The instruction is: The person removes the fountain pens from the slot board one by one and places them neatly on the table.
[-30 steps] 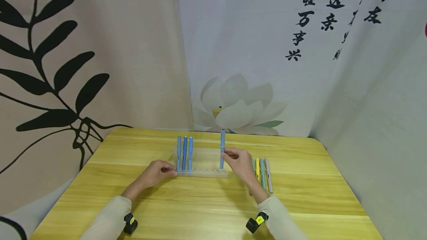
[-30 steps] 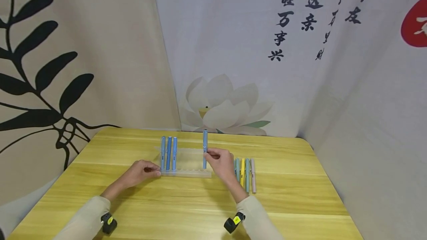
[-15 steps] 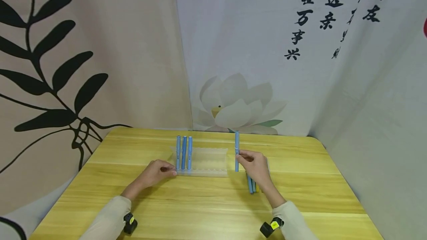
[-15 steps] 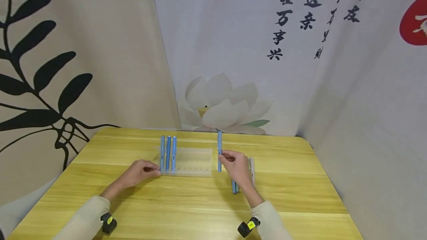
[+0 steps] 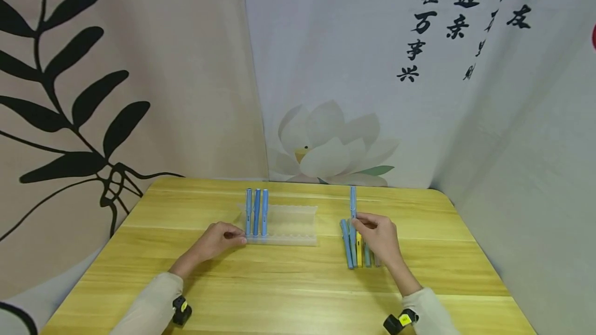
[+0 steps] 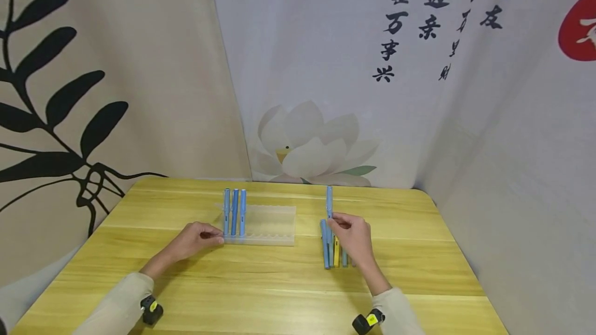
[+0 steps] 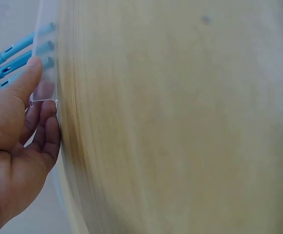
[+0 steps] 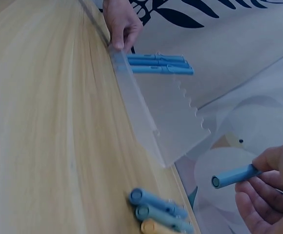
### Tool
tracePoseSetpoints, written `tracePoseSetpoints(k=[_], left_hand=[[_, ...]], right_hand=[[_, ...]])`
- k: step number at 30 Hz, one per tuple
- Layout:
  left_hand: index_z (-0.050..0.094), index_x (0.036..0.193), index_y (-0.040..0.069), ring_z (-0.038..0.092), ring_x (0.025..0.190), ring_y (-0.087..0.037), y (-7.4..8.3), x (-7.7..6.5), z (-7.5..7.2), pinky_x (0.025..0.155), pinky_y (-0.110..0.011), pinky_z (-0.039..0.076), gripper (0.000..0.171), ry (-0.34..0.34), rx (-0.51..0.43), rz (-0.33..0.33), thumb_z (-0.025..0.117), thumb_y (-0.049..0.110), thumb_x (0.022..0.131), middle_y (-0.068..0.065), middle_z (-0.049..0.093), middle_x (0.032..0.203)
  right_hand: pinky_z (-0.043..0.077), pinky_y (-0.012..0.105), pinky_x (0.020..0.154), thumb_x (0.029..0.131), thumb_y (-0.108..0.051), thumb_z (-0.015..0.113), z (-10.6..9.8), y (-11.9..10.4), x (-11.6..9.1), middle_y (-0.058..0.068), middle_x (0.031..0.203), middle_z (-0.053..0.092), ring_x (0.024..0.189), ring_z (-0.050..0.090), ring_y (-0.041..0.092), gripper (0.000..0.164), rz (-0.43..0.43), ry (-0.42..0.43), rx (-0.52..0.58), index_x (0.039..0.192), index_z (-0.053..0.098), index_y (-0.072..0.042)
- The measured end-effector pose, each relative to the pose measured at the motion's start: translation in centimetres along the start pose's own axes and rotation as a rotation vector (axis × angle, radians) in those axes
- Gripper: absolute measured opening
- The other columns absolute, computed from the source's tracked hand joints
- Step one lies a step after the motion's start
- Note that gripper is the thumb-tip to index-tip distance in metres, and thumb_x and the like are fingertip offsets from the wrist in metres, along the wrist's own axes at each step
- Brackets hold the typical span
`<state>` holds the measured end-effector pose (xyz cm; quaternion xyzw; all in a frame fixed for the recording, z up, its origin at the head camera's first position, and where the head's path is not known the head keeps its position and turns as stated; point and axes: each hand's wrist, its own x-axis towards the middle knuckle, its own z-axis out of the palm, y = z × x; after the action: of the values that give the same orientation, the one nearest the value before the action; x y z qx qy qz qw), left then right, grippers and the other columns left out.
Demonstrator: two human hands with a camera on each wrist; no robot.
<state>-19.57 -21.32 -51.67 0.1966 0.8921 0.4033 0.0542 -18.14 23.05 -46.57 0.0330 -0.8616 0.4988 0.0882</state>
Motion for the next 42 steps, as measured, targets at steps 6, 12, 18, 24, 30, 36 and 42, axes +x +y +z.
tracePoseSetpoints(k=[6, 12, 18, 24, 30, 36, 42], left_hand=[[0.079, 0.106, 0.01, 0.061, 0.082, -0.01, 0.0, 0.1, 0.0, 0.072, -0.025, 0.052, 0.02, 0.001, -0.018, -0.009, 0.073, 0.027, 0.097, 0.001, 0.075, 0.097], [0.08, 0.105, 0.011, 0.059, 0.079, -0.011, -0.1, 0.1, 0.0, 0.07, -0.026, 0.052, 0.019, -0.001, -0.019, -0.018, 0.073, 0.026, 0.097, 0.003, 0.074, 0.094], [0.079, 0.106, 0.01, 0.059, 0.079, -0.01, 0.0, 0.1, 0.0, 0.07, -0.025, 0.052, 0.02, 0.001, -0.017, -0.02, 0.072, 0.027, 0.097, 0.002, 0.074, 0.095], [0.079, 0.106, 0.008, 0.059, 0.08, -0.01, 0.1, 0.1, -0.1, 0.07, -0.025, 0.051, 0.022, -0.004, -0.028, -0.016, 0.073, 0.026, 0.097, 0.0, 0.075, 0.096], [0.079, 0.106, 0.007, 0.059, 0.08, -0.01, 0.2, 0.1, -0.1, 0.07, -0.025, 0.051, 0.021, -0.005, -0.037, -0.005, 0.073, 0.025, 0.096, -0.001, 0.075, 0.097], [0.079, 0.107, 0.008, 0.06, 0.08, -0.01, 0.1, -0.1, -0.1, 0.07, -0.025, 0.051, 0.021, -0.001, -0.042, -0.011, 0.073, 0.025, 0.097, -0.002, 0.075, 0.098], [0.079, 0.108, 0.007, 0.062, 0.083, -0.011, 0.0, 0.0, -0.1, 0.072, -0.025, 0.052, 0.023, 0.001, -0.043, 0.001, 0.073, 0.026, 0.097, -0.003, 0.075, 0.1]], right_hand=[[0.054, 0.025, 0.069, 0.096, -0.027, 0.074, -1.4, 1.3, -0.3, 0.007, 0.099, 0.077, 0.085, 0.069, 0.015, 0.029, 0.02, 0.013, -0.044, 0.116, 0.077, -0.006], [0.055, 0.025, 0.071, 0.096, -0.028, 0.074, -2.6, 2.5, -0.6, 0.006, 0.098, 0.077, 0.086, 0.071, 0.015, 0.029, 0.041, 0.042, -0.102, 0.116, 0.078, -0.008], [0.055, 0.024, 0.072, 0.097, -0.028, 0.073, -3.5, 3.5, -0.9, 0.007, 0.099, 0.078, 0.087, 0.071, 0.016, 0.028, 0.075, 0.057, -0.141, 0.115, 0.078, -0.007], [0.054, 0.023, 0.071, 0.098, -0.029, 0.071, -4.4, 4.2, -1.3, 0.011, 0.105, 0.077, 0.092, 0.071, 0.019, 0.033, 0.114, 0.045, -0.15, 0.118, 0.076, -0.003], [0.054, 0.022, 0.071, 0.098, -0.03, 0.071, -5.1, 5.3, -1.6, 0.013, 0.108, 0.076, 0.094, 0.071, 0.02, 0.036, 0.152, 0.038, -0.174, 0.12, 0.075, -0.002], [0.054, 0.024, 0.065, 0.097, -0.028, 0.073, -5.3, 6.1, -1.8, 0.014, 0.105, 0.077, 0.089, 0.072, 0.018, 0.035, 0.188, 0.028, -0.189, 0.118, 0.075, 0.0], [0.053, 0.024, 0.061, 0.095, -0.023, 0.074, -5.1, 6.7, -1.9, 0.014, 0.1, 0.077, 0.083, 0.07, 0.014, 0.03, 0.199, 0.022, -0.209, 0.114, 0.077, 0.0]])
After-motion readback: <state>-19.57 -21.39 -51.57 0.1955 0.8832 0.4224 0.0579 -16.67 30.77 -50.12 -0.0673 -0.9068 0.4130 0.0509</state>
